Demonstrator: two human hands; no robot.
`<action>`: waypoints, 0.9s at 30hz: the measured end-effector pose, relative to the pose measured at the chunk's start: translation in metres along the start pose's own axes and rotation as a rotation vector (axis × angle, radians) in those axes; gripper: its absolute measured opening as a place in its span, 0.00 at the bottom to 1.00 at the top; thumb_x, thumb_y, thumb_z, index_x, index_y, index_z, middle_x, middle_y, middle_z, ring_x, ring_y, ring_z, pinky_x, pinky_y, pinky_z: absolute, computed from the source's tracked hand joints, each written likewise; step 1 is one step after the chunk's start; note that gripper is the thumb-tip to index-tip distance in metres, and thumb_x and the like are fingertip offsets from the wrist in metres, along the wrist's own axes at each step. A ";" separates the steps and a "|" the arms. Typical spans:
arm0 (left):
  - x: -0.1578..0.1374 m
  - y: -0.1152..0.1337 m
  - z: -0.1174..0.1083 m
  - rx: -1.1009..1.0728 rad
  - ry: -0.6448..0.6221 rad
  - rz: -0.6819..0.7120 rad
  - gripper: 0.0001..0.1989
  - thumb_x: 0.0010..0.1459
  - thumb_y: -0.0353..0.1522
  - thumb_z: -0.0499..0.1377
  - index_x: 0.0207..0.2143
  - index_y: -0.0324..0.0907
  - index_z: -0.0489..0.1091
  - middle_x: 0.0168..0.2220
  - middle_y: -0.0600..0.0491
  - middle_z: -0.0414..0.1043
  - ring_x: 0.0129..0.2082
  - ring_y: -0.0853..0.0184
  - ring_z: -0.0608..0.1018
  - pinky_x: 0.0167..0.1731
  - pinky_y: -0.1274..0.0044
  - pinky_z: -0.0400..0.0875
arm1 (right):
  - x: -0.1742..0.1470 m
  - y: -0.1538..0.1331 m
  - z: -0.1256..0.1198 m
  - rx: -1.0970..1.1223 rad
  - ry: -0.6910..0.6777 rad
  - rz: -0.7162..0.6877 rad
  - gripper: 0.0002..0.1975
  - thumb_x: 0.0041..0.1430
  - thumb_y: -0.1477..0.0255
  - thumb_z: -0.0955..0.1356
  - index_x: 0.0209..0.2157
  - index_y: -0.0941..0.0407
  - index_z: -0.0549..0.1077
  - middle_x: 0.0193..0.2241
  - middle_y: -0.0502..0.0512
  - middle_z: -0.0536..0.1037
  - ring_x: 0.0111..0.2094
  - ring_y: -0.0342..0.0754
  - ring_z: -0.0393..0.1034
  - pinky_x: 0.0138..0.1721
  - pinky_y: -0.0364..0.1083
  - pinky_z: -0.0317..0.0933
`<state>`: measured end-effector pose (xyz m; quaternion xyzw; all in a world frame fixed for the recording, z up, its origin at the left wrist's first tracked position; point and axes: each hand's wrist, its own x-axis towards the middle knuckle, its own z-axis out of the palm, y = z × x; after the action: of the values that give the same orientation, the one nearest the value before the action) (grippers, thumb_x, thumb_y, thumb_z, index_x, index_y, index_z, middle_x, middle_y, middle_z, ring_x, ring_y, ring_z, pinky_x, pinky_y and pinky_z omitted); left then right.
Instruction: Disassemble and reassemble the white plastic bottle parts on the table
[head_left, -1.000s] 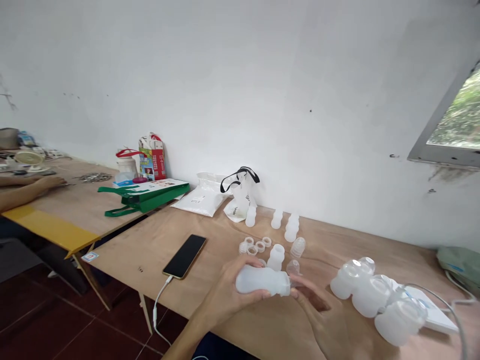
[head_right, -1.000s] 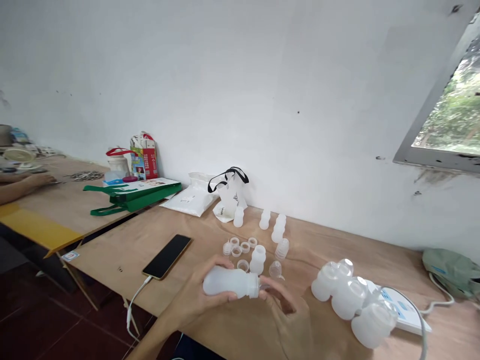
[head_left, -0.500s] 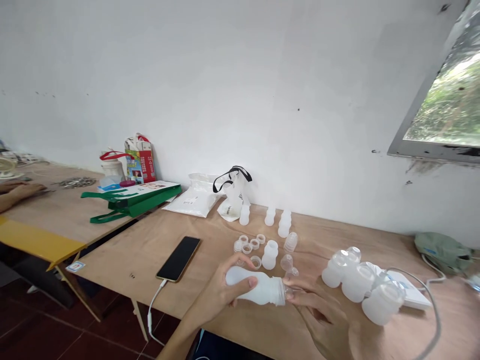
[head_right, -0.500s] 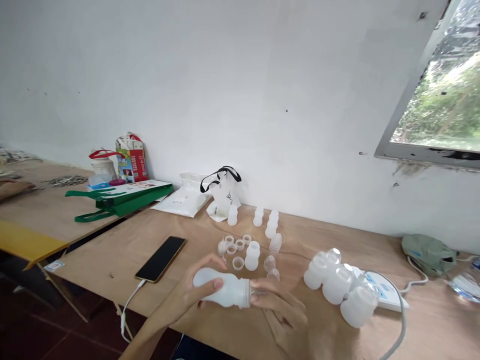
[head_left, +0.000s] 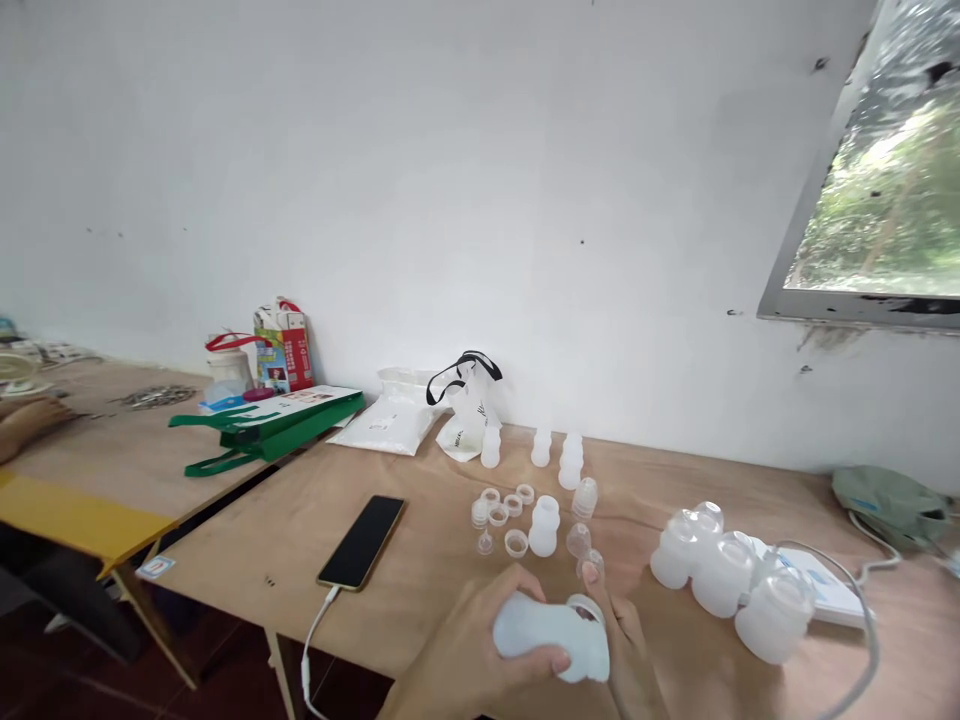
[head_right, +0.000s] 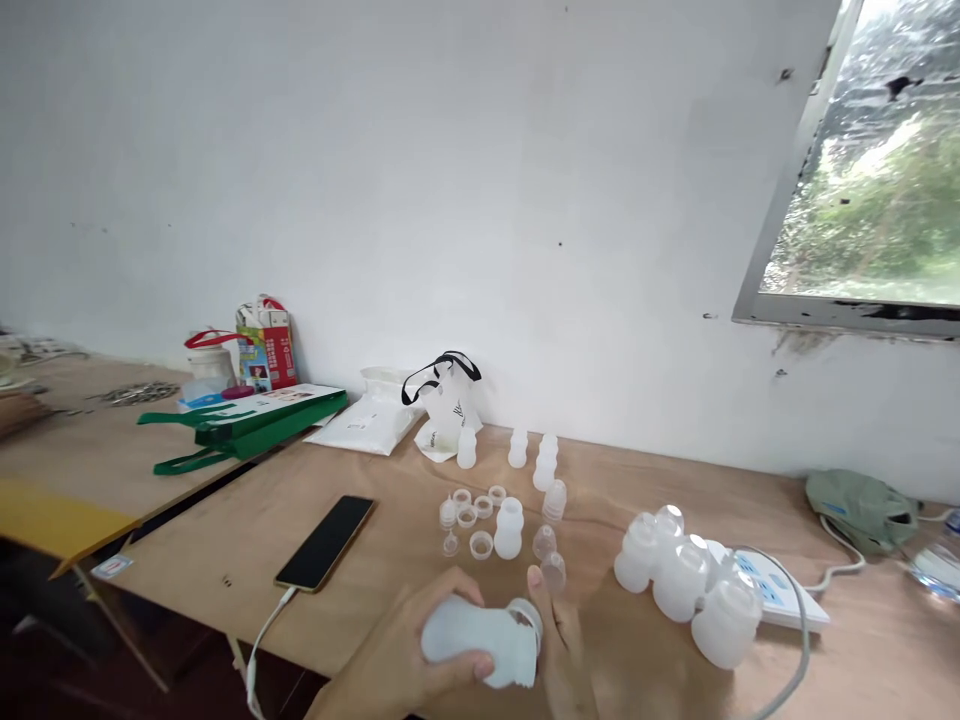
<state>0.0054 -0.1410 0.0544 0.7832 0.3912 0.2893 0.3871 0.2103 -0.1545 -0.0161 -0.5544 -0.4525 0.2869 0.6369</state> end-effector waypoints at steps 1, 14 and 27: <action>0.002 0.001 0.001 0.018 0.020 -0.007 0.20 0.54 0.46 0.68 0.44 0.47 0.74 0.38 0.55 0.76 0.39 0.62 0.75 0.36 0.78 0.66 | 0.000 -0.001 -0.001 0.014 -0.002 0.040 0.26 0.58 0.44 0.69 0.21 0.51 0.73 0.17 0.48 0.73 0.16 0.45 0.65 0.15 0.43 0.59; 0.009 -0.001 -0.004 -0.091 0.282 0.112 0.17 0.58 0.45 0.64 0.41 0.44 0.71 0.37 0.53 0.77 0.33 0.63 0.76 0.32 0.77 0.67 | 0.001 -0.040 -0.009 0.178 -0.279 -0.038 0.22 0.59 0.48 0.71 0.35 0.54 0.72 0.24 0.49 0.76 0.17 0.42 0.66 0.17 0.41 0.64; 0.019 -0.031 -0.009 -0.093 0.213 -0.034 0.19 0.61 0.48 0.62 0.43 0.44 0.70 0.39 0.52 0.75 0.37 0.60 0.76 0.34 0.77 0.67 | 0.015 -0.014 -0.009 0.045 -0.410 -0.120 0.20 0.63 0.54 0.71 0.50 0.51 0.80 0.55 0.61 0.79 0.57 0.58 0.74 0.56 0.51 0.71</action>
<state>-0.0034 -0.1099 0.0362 0.7226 0.4296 0.3819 0.3841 0.2233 -0.1483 0.0013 -0.4420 -0.5981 0.3652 0.5599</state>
